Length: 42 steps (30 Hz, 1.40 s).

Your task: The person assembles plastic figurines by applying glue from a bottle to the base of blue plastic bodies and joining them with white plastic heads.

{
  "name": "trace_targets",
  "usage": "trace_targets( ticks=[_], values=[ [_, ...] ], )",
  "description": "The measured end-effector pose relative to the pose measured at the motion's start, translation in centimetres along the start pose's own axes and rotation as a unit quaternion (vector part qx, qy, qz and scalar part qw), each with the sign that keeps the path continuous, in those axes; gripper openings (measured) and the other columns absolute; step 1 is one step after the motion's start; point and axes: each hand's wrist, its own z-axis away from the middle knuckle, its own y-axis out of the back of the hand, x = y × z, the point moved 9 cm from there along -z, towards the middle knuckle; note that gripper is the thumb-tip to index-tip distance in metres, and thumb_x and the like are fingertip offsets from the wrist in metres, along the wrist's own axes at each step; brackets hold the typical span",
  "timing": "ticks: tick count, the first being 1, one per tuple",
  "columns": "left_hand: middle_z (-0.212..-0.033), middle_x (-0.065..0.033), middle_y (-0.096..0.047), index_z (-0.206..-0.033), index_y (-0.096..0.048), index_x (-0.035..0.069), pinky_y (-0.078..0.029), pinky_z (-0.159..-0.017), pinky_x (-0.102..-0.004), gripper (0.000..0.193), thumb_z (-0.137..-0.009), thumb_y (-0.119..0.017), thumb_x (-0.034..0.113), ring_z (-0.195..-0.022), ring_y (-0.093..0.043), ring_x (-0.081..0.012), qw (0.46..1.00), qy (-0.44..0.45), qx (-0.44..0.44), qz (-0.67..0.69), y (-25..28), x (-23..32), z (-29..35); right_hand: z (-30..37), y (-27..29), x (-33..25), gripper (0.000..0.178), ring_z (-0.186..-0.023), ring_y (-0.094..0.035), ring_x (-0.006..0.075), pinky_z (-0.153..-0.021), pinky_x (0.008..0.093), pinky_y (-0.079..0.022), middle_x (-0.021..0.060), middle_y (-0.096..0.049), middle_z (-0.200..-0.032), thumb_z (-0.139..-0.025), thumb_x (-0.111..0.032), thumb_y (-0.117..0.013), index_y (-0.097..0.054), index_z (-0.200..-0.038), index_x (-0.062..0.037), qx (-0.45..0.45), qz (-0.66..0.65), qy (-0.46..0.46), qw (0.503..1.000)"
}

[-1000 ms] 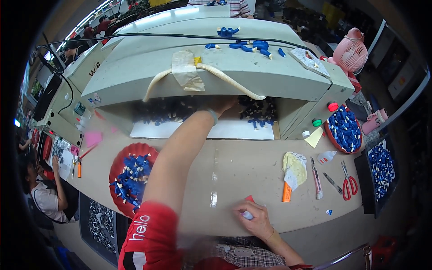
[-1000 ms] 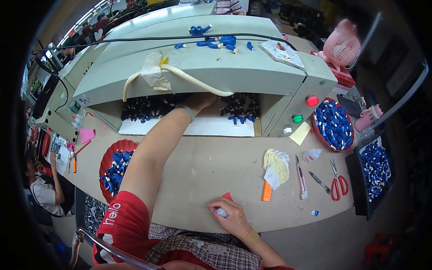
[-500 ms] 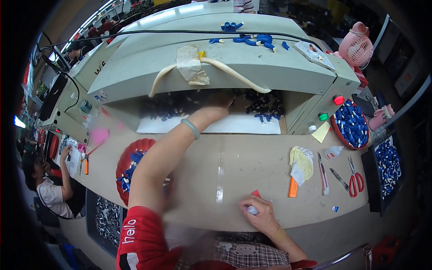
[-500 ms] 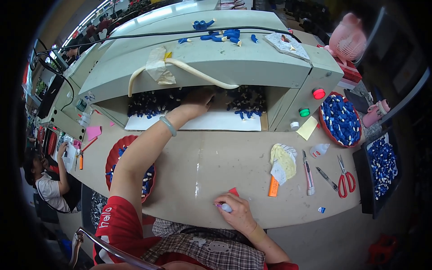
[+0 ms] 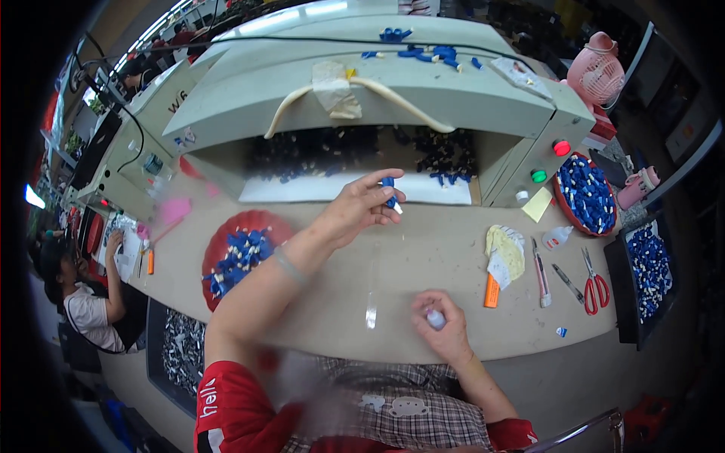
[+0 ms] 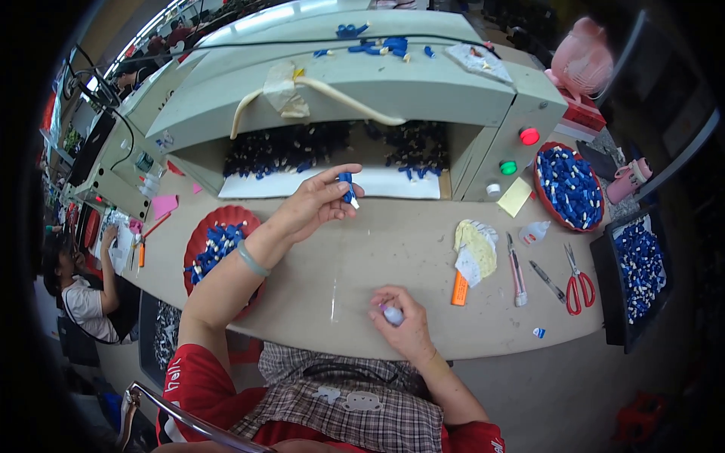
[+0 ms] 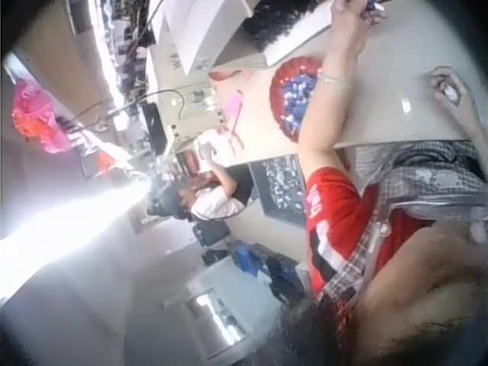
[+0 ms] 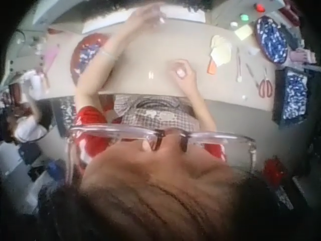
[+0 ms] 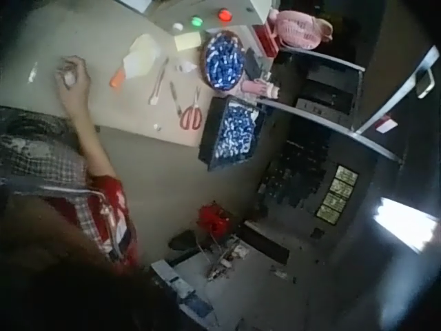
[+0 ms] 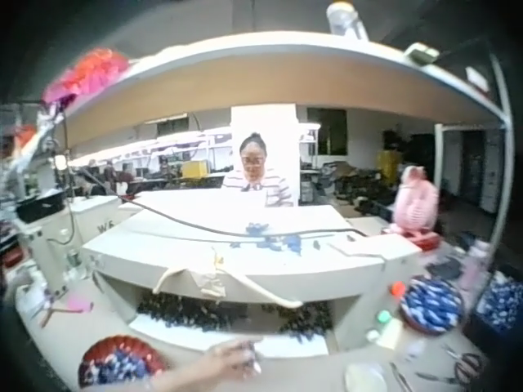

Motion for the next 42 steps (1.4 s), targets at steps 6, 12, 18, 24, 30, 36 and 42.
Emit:
trace_targets(
  ticks=[6,12,18,24,30,36,42],
  values=[
    [-0.118,-0.0159,-0.057,-0.134,-0.042,0.004,-0.051,-0.074,-0.0236,0.043,-0.094,-0.052,0.017,-0.083,-0.062,-0.0130,0.988,-0.014,-0.039,0.146,-2.9,-2.4,8.5,-0.1,0.8,0.8,0.032,-0.082,-0.052,0.0130,-0.068,0.0255,-0.046,0.0131,-0.049,-0.112,-0.082,0.001,-0.052,-0.037,-0.109,-0.0057,-0.014,-0.228,0.018,0.973],
    [-0.120,-0.0131,-0.057,-0.124,-0.049,0.006,-0.051,-0.081,-0.0269,0.031,-0.094,-0.052,0.015,-0.098,-0.062,-0.0191,0.964,-0.002,-0.002,0.267,-4.0,-6.6,14.0,0.4,0.7,-1.0,0.024,-0.077,-0.053,0.0134,-0.059,0.0231,-0.044,0.0125,-0.046,-0.112,-0.087,-0.005,-0.055,-0.043,-0.108,-0.0025,-0.006,-0.216,0.030,0.976],
    [-0.112,-0.0140,-0.061,-0.110,-0.053,0.006,-0.052,-0.084,-0.0282,0.020,-0.090,-0.058,0.008,-0.101,-0.061,-0.0205,0.952,-0.002,0.020,0.306,-4.9,-8.4,16.3,1.6,0.7,-1.1,0.028,-0.070,-0.057,0.0136,-0.049,0.0213,-0.041,0.0108,-0.050,-0.105,-0.086,-0.007,-0.062,-0.051,-0.111,0.0009,-0.001,-0.235,0.013,0.972],
    [-0.107,-0.0151,-0.062,-0.103,-0.055,0.007,-0.053,-0.079,-0.0249,0.015,-0.090,-0.060,0.012,-0.087,-0.061,-0.0172,0.949,0.008,0.043,0.313,-4.2,-10.6,17.0,1.9,0.5,-1.3,0.028,-0.068,-0.056,0.0113,-0.048,0.0192,-0.039,0.0106,-0.058,-0.101,-0.083,-0.008,-0.068,-0.053,-0.107,-0.0024,0.055,-0.334,-0.048,0.940],
    [-0.105,-0.0143,-0.059,-0.108,-0.056,0.005,-0.053,-0.077,-0.0234,0.020,-0.091,-0.059,0.014,-0.088,-0.061,-0.0166,0.922,0.019,0.008,0.386,-5.1,-11.1,17.3,1.3,0.9,-2.4,0.027,-0.068,-0.057,0.0107,-0.050,0.0182,-0.040,0.0121,-0.060,-0.100,-0.083,-0.007,-0.067,-0.051,-0.105,-0.0041,0.063,-0.343,-0.048,0.936],
    [-0.106,-0.0142,-0.058,-0.115,-0.054,0.001,-0.054,-0.078,-0.0253,0.026,-0.091,-0.058,0.011,-0.095,-0.063,-0.0222,0.923,0.054,0.019,0.380,-5.3,-10.9,18.0,1.7,1.1,-4.2,0.032,-0.071,-0.059,0.0125,-0.054,0.0196,-0.045,0.0140,-0.062,-0.098,-0.082,-0.006,-0.069,-0.050,-0.108,-0.0036,0.067,-0.244,0.003,0.967],
    [-0.105,-0.0153,-0.060,-0.115,-0.053,0.000,-0.053,-0.079,-0.0272,0.026,-0.091,-0.057,0.010,-0.096,-0.064,-0.0237,0.934,0.037,0.008,0.355,-5.6,-11.0,18.3,2.4,1.2,-5.7,0.033,-0.073,-0.061,0.0132,-0.055,0.0207,-0.047,0.0153,-0.064,-0.095,-0.088,-0.017,-0.064,-0.050,-0.113,-0.0014,0.081,-0.132,0.078,0.985]
  ],
)
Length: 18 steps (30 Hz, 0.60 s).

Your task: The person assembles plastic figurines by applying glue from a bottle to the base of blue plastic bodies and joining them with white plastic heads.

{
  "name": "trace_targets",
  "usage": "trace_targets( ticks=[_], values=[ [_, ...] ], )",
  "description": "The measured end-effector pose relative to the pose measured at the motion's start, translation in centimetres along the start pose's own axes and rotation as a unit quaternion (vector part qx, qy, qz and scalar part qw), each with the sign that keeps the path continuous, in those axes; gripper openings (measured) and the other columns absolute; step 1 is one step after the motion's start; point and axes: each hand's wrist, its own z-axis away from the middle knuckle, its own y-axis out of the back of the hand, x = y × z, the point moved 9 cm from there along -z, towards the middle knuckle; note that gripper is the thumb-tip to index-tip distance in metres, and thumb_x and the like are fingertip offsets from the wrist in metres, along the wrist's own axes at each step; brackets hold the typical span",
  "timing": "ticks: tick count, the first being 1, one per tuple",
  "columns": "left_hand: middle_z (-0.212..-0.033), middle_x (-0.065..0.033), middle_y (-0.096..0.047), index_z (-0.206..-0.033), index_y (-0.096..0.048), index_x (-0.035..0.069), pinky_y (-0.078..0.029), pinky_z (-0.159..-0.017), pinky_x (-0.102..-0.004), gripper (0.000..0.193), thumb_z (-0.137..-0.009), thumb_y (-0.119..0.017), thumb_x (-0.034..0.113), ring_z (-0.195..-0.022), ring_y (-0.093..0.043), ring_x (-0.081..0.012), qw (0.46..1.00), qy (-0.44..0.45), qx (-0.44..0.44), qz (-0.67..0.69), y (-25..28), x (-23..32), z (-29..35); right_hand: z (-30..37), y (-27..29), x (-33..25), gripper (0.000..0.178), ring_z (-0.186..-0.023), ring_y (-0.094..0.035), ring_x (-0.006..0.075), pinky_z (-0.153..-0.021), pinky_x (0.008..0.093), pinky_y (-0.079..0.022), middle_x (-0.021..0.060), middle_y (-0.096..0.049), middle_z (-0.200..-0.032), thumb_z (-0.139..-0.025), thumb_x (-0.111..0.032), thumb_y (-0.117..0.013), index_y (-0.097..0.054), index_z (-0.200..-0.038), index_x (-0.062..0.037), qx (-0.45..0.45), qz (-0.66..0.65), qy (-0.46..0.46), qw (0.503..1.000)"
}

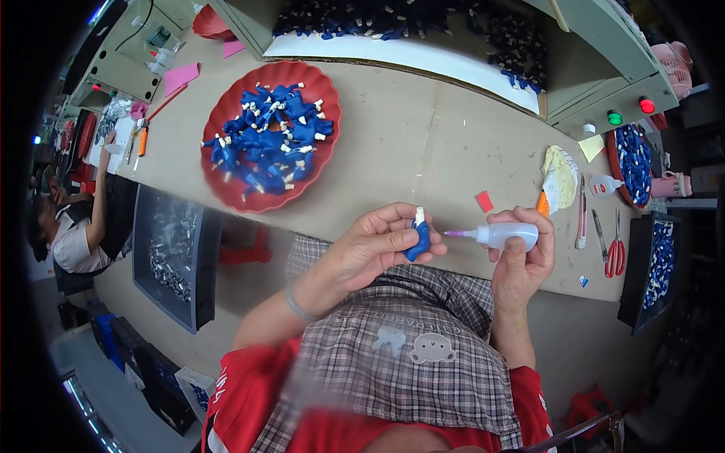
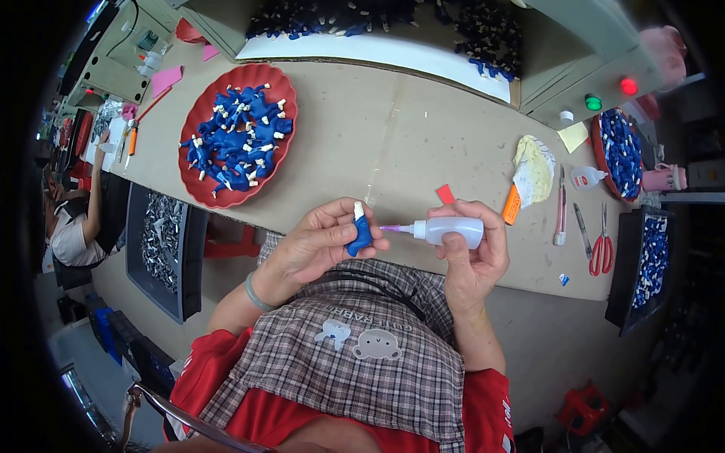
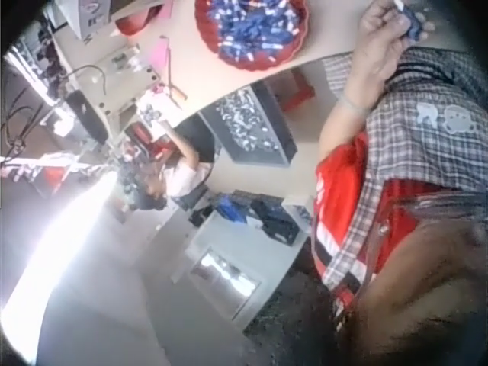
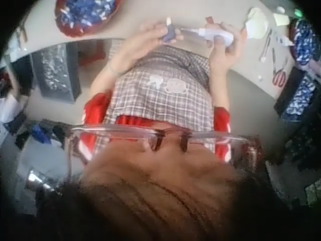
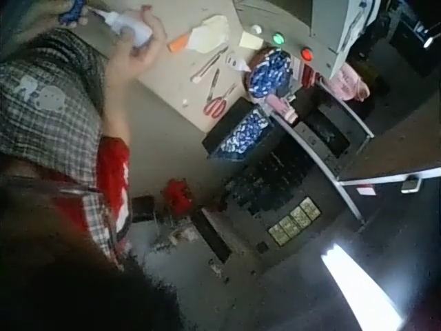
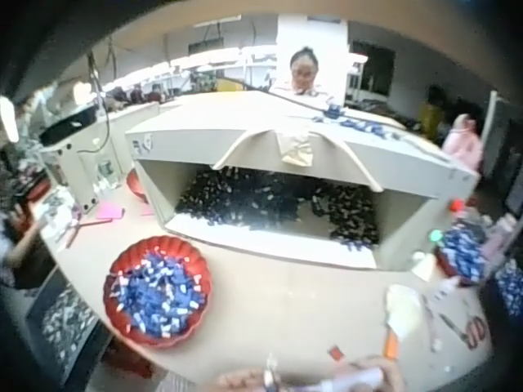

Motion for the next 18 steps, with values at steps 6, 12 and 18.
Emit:
trace_targets(
  ticks=[6,12,18],
  values=[
    [-0.105,-0.0146,-0.064,-0.115,-0.055,0.000,-0.053,-0.081,-0.0274,0.026,-0.090,-0.059,0.008,-0.096,-0.065,-0.0209,1.000,0.026,-0.006,-0.012,0.3,-0.3,0.0,0.6,-0.7,-1.9,0.034,-0.072,-0.063,0.0152,-0.057,0.0220,-0.049,0.0166,-0.065,-0.090,-0.093,-0.025,-0.057,-0.050,-0.112,0.0015,-0.014,0.084,0.092,0.992],
    [-0.106,-0.0145,-0.064,-0.117,-0.055,-0.001,-0.053,-0.081,-0.0263,0.030,-0.090,-0.060,0.010,-0.095,-0.065,-0.0198,0.999,0.049,0.001,-0.015,0.2,-0.6,0.1,1.1,-1.1,-2.5,0.035,-0.071,-0.063,0.0176,-0.057,0.0244,-0.050,0.0188,-0.065,-0.087,-0.094,-0.026,-0.056,-0.050,-0.112,0.0027,-0.038,0.167,0.154,0.973],
    [-0.107,-0.0144,-0.064,-0.118,-0.054,-0.002,-0.053,-0.081,-0.0261,0.031,-0.090,-0.059,0.010,-0.095,-0.065,-0.0200,0.998,0.054,-0.001,-0.017,0.4,-0.8,0.1,1.3,-1.2,-2.6,0.036,-0.066,-0.060,0.0148,-0.053,0.0225,-0.048,0.0199,-0.064,-0.091,-0.095,-0.029,-0.054,-0.049,-0.113,0.0016,-0.052,0.192,0.163,0.966]
  ],
)
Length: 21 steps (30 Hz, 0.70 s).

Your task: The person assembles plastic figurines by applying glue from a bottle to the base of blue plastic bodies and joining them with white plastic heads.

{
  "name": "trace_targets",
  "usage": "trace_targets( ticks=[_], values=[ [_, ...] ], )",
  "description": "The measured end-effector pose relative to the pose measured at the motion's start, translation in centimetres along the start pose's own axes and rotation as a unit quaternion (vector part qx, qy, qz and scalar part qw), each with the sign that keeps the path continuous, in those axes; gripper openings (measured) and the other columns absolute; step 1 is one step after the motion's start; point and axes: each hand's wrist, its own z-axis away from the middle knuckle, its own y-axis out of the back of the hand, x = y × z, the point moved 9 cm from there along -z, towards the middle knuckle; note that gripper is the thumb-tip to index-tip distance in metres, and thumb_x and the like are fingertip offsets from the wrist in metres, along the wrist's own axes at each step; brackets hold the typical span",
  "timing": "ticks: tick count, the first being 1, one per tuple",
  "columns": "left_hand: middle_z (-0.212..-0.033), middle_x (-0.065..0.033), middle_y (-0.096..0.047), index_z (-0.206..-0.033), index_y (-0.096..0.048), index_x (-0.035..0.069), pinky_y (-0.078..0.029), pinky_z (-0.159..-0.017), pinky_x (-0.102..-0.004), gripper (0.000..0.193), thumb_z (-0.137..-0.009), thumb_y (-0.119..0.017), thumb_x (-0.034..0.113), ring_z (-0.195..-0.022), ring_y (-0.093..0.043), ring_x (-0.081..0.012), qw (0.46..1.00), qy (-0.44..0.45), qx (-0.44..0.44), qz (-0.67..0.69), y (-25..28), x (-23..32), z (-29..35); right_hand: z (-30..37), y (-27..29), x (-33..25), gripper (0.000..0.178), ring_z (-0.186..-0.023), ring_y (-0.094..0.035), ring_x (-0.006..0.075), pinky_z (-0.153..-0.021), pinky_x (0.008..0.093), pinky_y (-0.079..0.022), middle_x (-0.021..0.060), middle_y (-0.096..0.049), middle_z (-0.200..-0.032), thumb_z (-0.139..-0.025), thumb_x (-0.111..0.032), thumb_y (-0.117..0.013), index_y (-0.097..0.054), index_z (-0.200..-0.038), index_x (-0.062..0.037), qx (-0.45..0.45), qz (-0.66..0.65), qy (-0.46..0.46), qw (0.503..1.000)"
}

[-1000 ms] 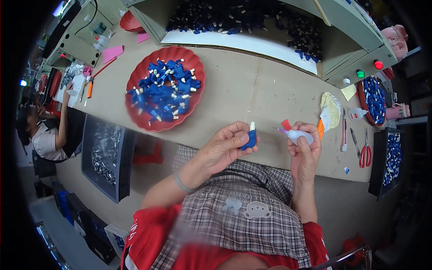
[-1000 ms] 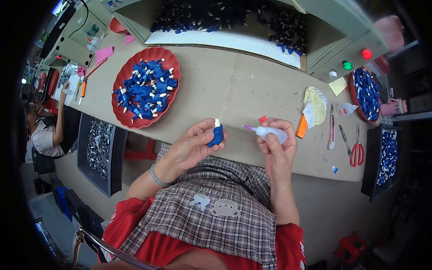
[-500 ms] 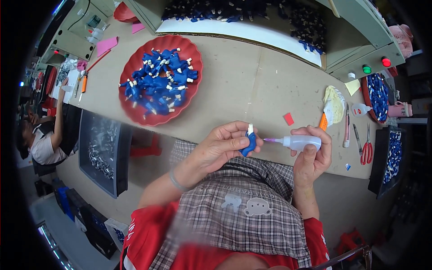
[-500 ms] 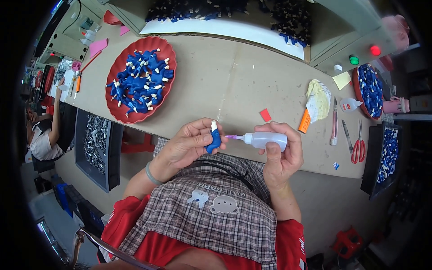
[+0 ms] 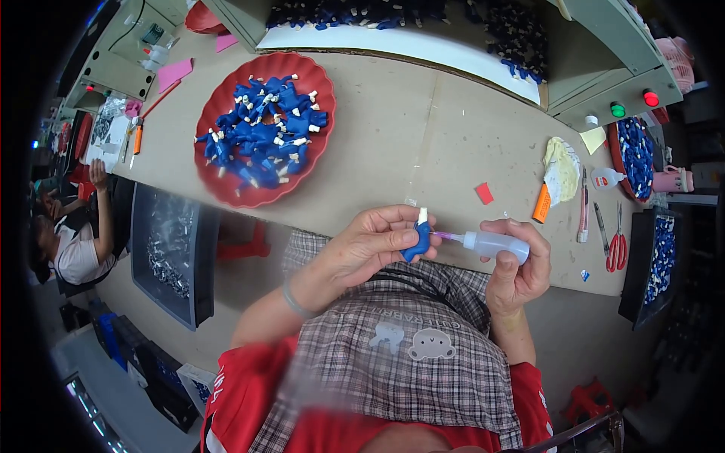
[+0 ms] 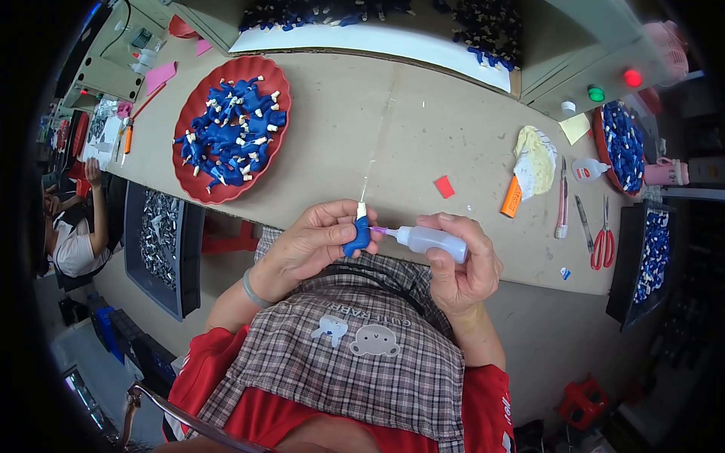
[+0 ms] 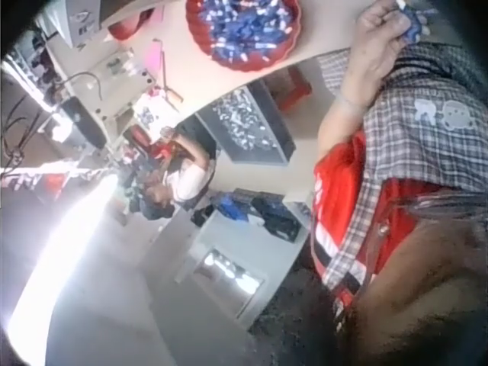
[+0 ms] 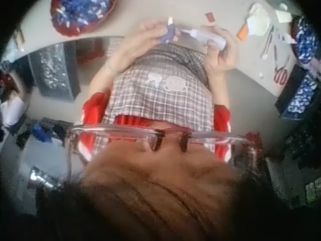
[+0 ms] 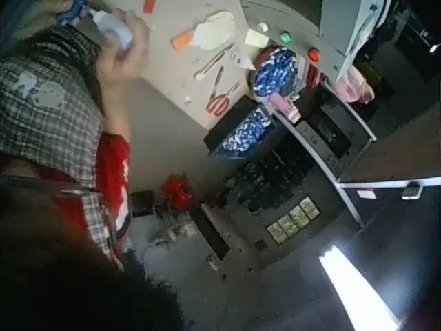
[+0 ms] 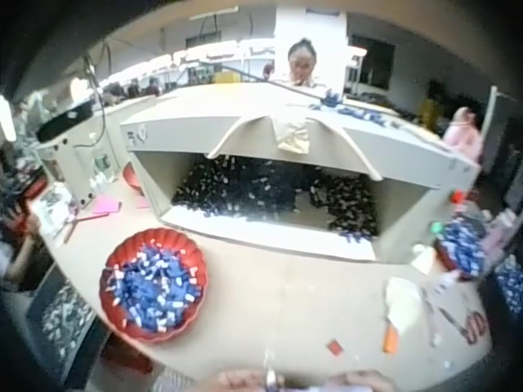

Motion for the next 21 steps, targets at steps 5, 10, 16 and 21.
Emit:
trace_targets(
  ticks=[5,10,16,21],
  values=[
    [-0.107,-0.0145,-0.064,-0.118,-0.054,-0.002,-0.053,-0.081,-0.0260,0.031,-0.090,-0.060,0.010,-0.096,-0.065,-0.0204,1.000,0.007,0.003,0.002,0.15,-0.23,-0.04,0.08,0.05,-0.05,0.036,-0.066,-0.060,0.0145,-0.053,0.0223,-0.048,0.0199,-0.064,-0.090,-0.094,-0.029,-0.054,-0.049,-0.112,0.0018,-0.003,0.006,0.001,1.000],
    [-0.107,-0.0147,-0.064,-0.118,-0.054,-0.002,-0.054,-0.081,-0.0262,0.032,-0.090,-0.060,0.010,-0.096,-0.065,-0.0207,1.000,0.009,0.002,0.005,0.19,-0.38,-0.12,0.22,0.00,0.20,0.036,-0.065,-0.059,0.0140,-0.053,0.0222,-0.047,0.0197,-0.065,-0.090,-0.094,-0.029,-0.054,-0.049,-0.111,0.0021,-0.004,0.008,0.000,1.000],
    [-0.105,-0.0135,-0.064,-0.116,-0.055,0.000,-0.054,-0.079,-0.0261,0.028,-0.090,-0.060,0.010,-0.095,-0.065,-0.0206,1.000,0.010,0.000,0.001,0.22,-0.67,-0.30,0.24,0.33,0.41,0.032,-0.076,-0.067,0.0237,-0.065,0.0284,-0.053,0.0189,-0.066,-0.084,-0.092,-0.024,-0.058,-0.053,-0.107,0.0041,0.025,-0.010,-0.007,1.000],
    [-0.103,-0.0129,-0.064,-0.111,-0.057,0.002,-0.055,-0.076,-0.0270,0.023,-0.090,-0.060,0.010,-0.093,-0.066,-0.0211,1.000,0.010,-0.010,0.010,0.06,-0.80,-0.41,0.39,0.11,0.38,0.035,-0.065,-0.060,0.0144,-0.053,0.0228,-0.047,0.0197,-0.065,-0.090,-0.095,-0.029,-0.054,-0.049,-0.111,0.0013,0.009,0.009,0.013,1.000]
  ],
)
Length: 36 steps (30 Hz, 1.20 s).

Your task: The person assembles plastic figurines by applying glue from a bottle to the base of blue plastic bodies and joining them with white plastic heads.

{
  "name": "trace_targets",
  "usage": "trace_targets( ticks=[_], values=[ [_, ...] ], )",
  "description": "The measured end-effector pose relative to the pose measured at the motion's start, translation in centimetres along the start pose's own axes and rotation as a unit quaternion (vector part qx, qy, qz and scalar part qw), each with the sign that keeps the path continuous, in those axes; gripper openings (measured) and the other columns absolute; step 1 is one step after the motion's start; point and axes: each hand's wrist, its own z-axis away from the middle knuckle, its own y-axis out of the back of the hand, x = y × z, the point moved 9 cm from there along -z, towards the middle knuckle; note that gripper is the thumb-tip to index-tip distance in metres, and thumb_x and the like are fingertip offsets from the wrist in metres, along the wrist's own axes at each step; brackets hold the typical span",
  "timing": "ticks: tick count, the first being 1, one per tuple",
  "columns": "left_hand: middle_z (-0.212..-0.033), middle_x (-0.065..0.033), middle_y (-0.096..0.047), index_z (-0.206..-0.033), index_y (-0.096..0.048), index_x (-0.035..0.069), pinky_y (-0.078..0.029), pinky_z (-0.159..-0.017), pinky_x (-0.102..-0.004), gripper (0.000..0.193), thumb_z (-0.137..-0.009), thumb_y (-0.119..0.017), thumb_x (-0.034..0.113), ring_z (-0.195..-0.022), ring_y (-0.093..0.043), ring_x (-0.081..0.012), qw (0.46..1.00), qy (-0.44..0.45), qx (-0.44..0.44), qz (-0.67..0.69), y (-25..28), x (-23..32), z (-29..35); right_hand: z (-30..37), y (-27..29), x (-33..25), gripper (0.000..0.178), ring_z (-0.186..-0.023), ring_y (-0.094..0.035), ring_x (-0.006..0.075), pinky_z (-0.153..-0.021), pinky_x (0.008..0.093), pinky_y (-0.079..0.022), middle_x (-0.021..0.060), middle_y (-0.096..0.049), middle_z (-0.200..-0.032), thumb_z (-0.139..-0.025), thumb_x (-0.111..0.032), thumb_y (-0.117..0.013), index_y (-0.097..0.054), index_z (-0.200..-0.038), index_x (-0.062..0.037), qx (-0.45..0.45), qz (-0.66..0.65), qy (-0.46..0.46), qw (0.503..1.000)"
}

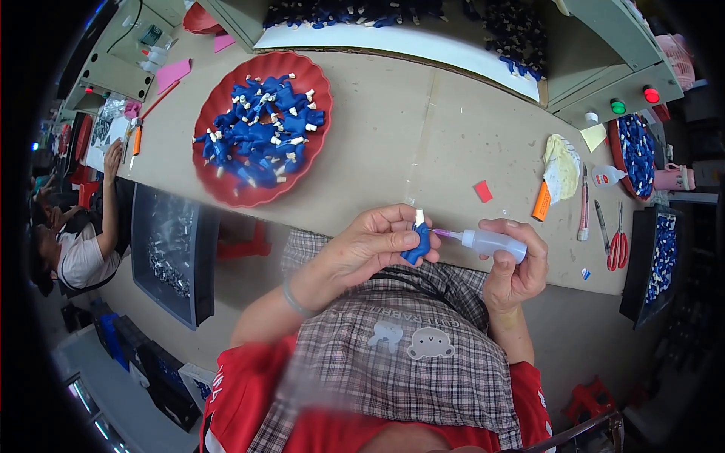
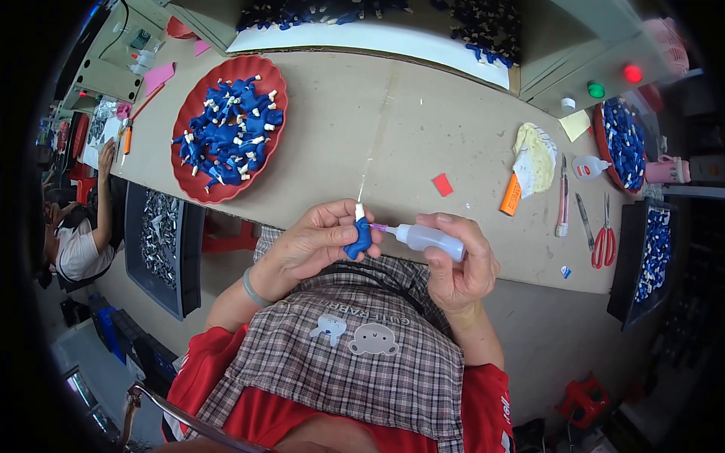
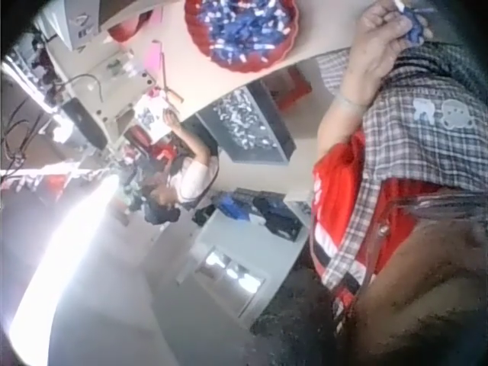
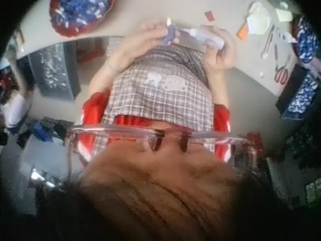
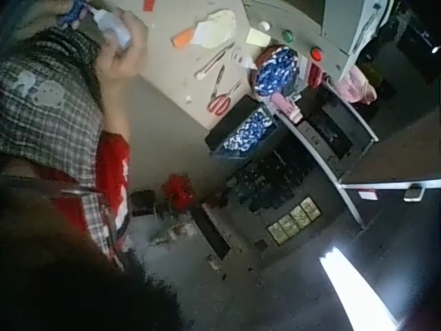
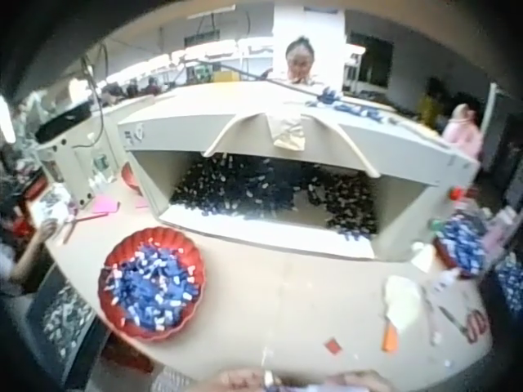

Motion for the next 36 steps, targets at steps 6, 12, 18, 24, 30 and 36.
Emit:
trace_targets(
  ticks=[6,12,18,24,30,36],
  values=[
    [-0.103,-0.0136,-0.064,-0.109,-0.057,0.002,-0.056,-0.076,-0.0275,0.021,-0.090,-0.060,0.010,-0.093,-0.066,-0.0225,1.000,0.007,-0.008,0.019,0.0,-0.1,-0.1,0.1,0.1,-0.2,0.035,-0.066,-0.061,0.0155,-0.053,0.0233,-0.048,0.0199,-0.065,-0.090,-0.095,-0.030,-0.054,-0.049,-0.111,0.0012,-0.001,0.014,0.008,1.000],
    [-0.103,-0.0138,-0.064,-0.109,-0.056,0.002,-0.057,-0.076,-0.0269,0.021,-0.090,-0.059,0.010,-0.093,-0.066,-0.0228,1.000,0.003,-0.007,0.024,0.2,-0.1,-0.2,0.1,0.1,-0.2,0.035,-0.066,-0.061,0.0157,-0.053,0.0233,-0.048,0.0200,-0.065,-0.090,-0.094,-0.029,-0.054,-0.049,-0.111,0.0013,-0.004,0.018,0.009,1.000],
    [-0.102,-0.0136,-0.063,-0.108,-0.056,0.001,-0.056,-0.075,-0.0262,0.021,-0.090,-0.059,0.010,-0.093,-0.066,-0.0224,1.000,-0.001,-0.007,0.021,0.4,-0.2,-0.2,0.1,0.2,-0.1,0.034,-0.071,-0.065,0.0214,-0.058,0.0272,-0.051,0.0190,-0.065,-0.089,-0.092,-0.027,-0.058,-0.052,-0.108,0.0020,0.002,0.005,-0.002,1.000],
    [-0.102,-0.0133,-0.063,-0.108,-0.056,0.001,-0.056,-0.075,-0.0263,0.021,-0.090,-0.060,0.010,-0.093,-0.066,-0.0220,1.000,0.001,-0.002,0.017,0.5,-0.2,-0.2,0.2,0.2,0.2,0.032,-0.078,-0.069,0.0277,-0.063,0.0316,-0.055,0.0180,-0.064,-0.090,-0.090,-0.024,-0.062,-0.054,-0.105,0.0030,0.003,-0.001,-0.009,1.000],
    [-0.102,-0.0133,-0.063,-0.108,-0.056,0.002,-0.056,-0.076,-0.0271,0.020,-0.090,-0.059,0.009,-0.093,-0.066,-0.0222,1.000,-0.005,0.005,0.015,0.7,0.0,-0.2,0.1,-0.1,-0.2,0.033,-0.077,-0.069,0.0282,-0.063,0.0324,-0.055,0.0177,-0.065,-0.090,-0.089,-0.023,-0.063,-0.054,-0.106,0.0036,-0.012,0.021,0.006,1.000],
    [-0.103,-0.0138,-0.063,-0.110,-0.055,0.004,-0.055,-0.077,-0.0278,0.020,-0.090,-0.059,0.008,-0.094,-0.065,-0.0228,1.000,-0.015,0.009,0.021,1.0,0.0,-0.3,0.0,-0.2,-0.9,0.033,-0.077,-0.068,0.0290,-0.064,0.0333,-0.055,0.0170,-0.065,-0.090,-0.087,-0.020,-0.065,-0.054,-0.107,0.0034,-0.018,0.041,0.045,0.998]
  ],
)
